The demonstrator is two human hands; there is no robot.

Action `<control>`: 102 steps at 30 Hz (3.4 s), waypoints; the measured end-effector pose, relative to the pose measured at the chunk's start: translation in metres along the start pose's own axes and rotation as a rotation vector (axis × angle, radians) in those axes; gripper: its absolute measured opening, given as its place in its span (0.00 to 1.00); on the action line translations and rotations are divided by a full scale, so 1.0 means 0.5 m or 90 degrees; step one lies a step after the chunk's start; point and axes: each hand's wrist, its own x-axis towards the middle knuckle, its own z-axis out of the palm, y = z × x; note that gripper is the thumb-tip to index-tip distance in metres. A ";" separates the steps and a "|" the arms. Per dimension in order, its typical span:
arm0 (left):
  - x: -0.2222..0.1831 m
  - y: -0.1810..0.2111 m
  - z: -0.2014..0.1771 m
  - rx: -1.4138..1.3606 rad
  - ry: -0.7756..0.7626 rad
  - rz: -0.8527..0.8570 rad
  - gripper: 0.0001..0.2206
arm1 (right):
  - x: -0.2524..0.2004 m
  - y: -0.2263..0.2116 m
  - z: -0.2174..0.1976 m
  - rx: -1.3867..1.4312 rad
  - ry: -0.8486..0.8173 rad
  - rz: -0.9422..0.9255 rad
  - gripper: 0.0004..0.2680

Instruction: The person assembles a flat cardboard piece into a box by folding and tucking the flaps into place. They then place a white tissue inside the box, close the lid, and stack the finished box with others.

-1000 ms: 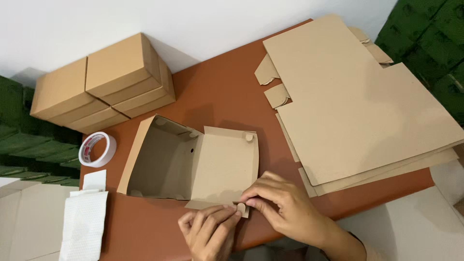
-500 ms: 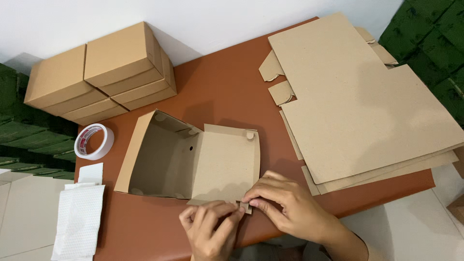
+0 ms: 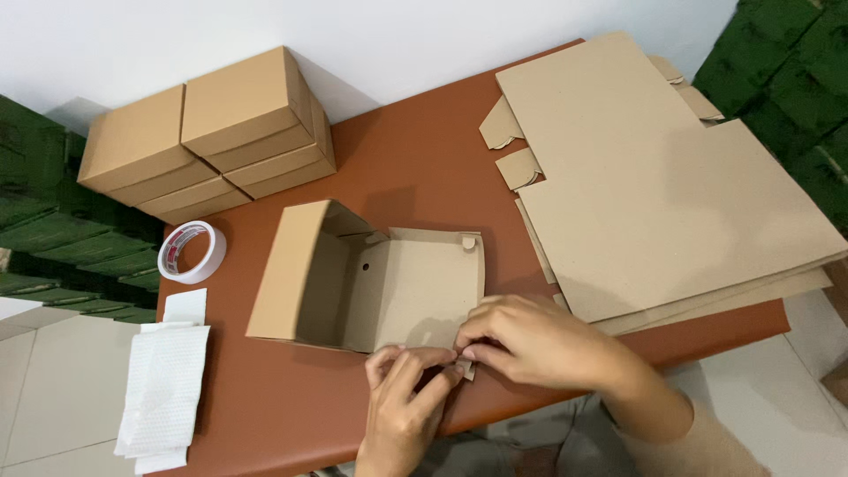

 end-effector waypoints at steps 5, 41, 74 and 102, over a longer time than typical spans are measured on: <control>0.007 0.007 -0.004 -0.011 -0.007 0.001 0.05 | 0.034 -0.046 -0.038 -0.163 -0.137 0.062 0.07; -0.019 -0.032 -0.087 0.275 0.155 -0.064 0.18 | -0.023 0.045 0.133 -0.347 0.420 -0.099 0.10; -0.134 0.006 0.011 -0.031 0.207 -0.317 0.10 | 0.197 0.020 -0.114 0.590 0.441 0.033 0.14; -0.239 -0.226 -0.271 0.456 0.000 -0.668 0.18 | 0.185 -0.005 -0.050 0.552 0.417 0.047 0.21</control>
